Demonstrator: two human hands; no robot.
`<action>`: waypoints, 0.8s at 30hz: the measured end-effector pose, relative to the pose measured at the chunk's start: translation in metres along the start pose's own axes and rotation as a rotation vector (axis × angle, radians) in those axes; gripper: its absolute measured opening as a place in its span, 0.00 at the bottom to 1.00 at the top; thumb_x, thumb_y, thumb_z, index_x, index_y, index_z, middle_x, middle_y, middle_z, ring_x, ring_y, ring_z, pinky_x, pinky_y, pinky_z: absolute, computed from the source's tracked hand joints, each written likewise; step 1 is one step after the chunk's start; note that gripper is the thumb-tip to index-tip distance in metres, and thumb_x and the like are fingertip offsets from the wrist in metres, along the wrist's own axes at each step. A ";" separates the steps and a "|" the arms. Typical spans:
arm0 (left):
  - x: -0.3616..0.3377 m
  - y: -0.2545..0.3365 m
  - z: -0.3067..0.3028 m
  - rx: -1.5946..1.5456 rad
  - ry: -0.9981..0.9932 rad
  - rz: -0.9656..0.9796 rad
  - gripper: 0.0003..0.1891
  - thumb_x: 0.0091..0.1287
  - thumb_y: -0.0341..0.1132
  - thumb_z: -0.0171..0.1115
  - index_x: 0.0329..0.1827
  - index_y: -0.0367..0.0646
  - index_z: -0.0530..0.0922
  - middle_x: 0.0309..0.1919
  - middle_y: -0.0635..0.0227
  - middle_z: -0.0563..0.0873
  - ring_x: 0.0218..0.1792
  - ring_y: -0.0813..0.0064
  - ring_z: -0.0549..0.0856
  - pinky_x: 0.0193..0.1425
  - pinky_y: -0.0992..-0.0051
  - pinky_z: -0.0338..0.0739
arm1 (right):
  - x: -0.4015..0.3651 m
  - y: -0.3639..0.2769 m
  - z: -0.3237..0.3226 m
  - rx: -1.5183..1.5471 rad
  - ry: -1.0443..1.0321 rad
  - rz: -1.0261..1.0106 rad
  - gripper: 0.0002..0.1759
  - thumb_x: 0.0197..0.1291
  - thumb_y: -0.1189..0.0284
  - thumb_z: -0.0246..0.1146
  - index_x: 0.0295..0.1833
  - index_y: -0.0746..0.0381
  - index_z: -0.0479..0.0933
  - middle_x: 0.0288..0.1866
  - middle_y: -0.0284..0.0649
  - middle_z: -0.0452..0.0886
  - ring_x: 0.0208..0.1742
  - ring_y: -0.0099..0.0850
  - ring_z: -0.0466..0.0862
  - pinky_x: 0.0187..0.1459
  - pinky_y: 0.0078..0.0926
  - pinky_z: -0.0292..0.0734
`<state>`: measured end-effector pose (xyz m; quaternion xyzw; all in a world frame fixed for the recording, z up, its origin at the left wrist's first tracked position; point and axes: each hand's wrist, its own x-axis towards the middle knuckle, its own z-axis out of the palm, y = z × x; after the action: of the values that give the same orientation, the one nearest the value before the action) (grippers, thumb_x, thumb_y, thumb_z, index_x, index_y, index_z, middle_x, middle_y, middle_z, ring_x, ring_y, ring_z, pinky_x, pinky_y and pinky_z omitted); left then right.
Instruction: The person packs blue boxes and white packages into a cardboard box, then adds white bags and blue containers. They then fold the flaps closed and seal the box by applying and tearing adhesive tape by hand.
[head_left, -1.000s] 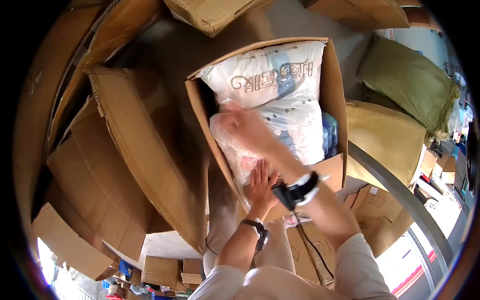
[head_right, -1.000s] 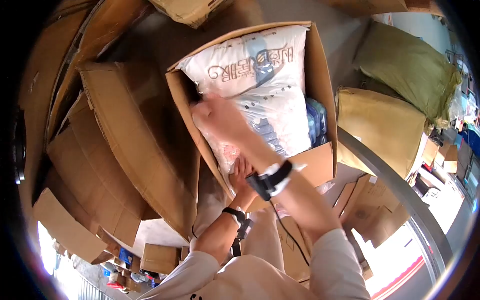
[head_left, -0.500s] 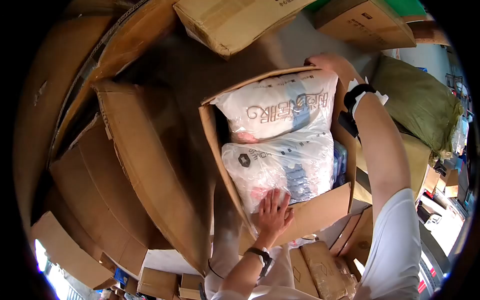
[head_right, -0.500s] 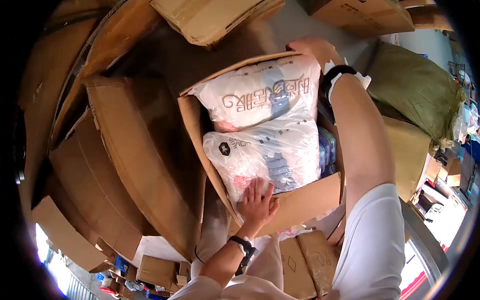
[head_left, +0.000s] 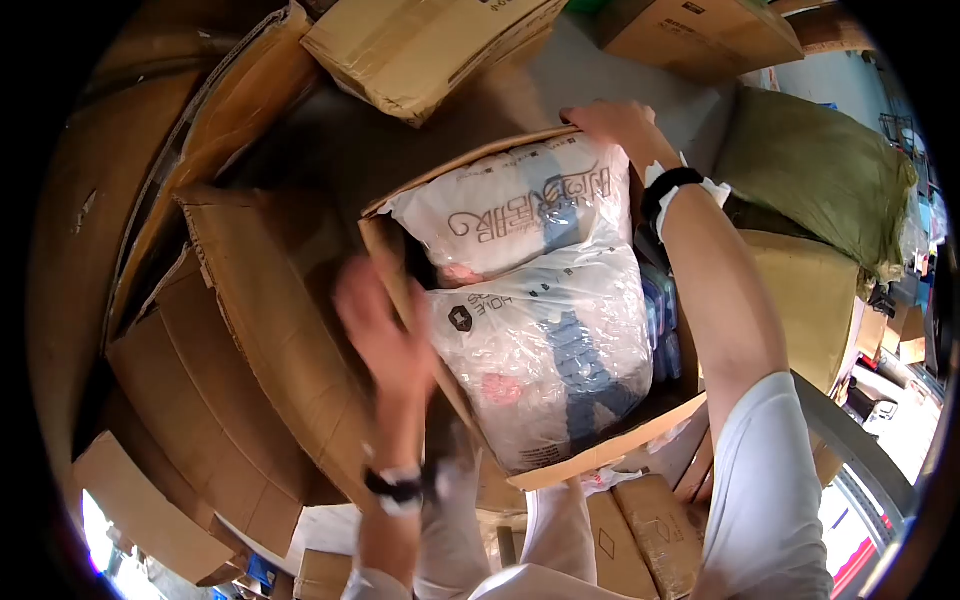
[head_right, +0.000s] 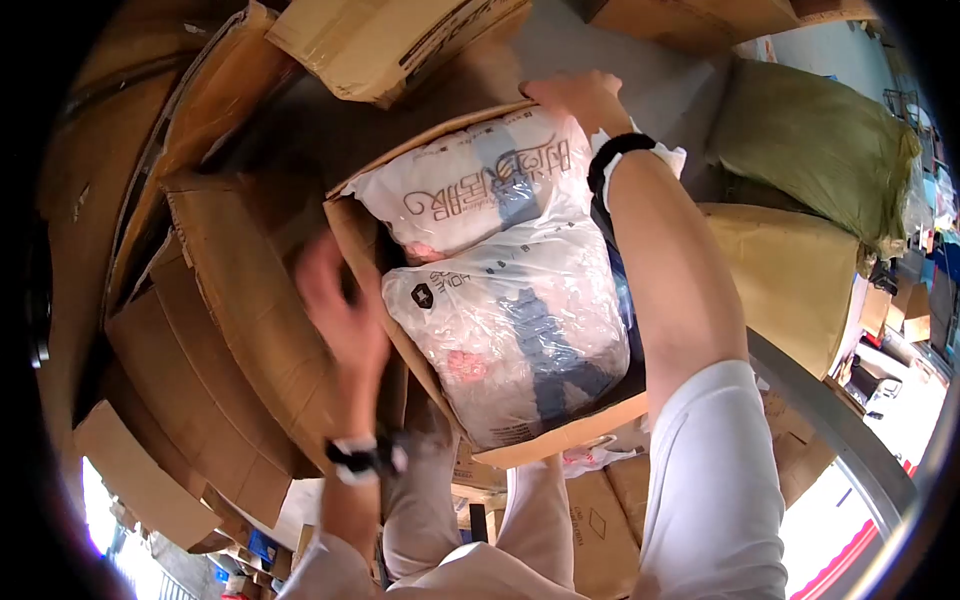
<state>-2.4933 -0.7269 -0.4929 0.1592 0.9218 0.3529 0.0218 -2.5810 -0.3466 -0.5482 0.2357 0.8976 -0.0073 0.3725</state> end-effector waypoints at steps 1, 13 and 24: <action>0.043 -0.022 0.004 -0.011 0.195 0.070 0.24 0.70 0.38 0.67 0.66 0.37 0.78 0.63 0.51 0.81 0.64 0.48 0.77 0.69 0.53 0.72 | -0.004 0.000 -0.003 0.026 0.010 0.015 0.22 0.77 0.56 0.50 0.72 0.30 0.73 0.73 0.31 0.79 0.73 0.43 0.77 0.67 0.50 0.75; 0.093 -0.079 0.049 -0.401 -0.225 -0.335 0.26 0.75 0.52 0.64 0.38 0.30 0.83 0.23 0.69 0.73 0.31 0.81 0.70 0.40 0.74 0.71 | 0.006 0.015 -0.001 0.032 0.092 -0.072 0.25 0.71 0.47 0.52 0.68 0.37 0.79 0.70 0.34 0.82 0.71 0.43 0.79 0.68 0.47 0.75; 0.091 -0.103 0.064 -0.695 0.002 -0.941 0.28 0.79 0.49 0.56 0.72 0.36 0.75 0.60 0.66 0.85 0.60 0.69 0.81 0.70 0.70 0.70 | 0.006 0.008 0.004 0.269 0.088 -0.088 0.36 0.62 0.44 0.60 0.70 0.52 0.79 0.65 0.47 0.84 0.70 0.47 0.80 0.66 0.46 0.73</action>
<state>-2.5981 -0.7299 -0.6024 -0.2842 0.7235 0.5869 0.2264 -2.5780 -0.3376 -0.5538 0.2439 0.9135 -0.1337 0.2970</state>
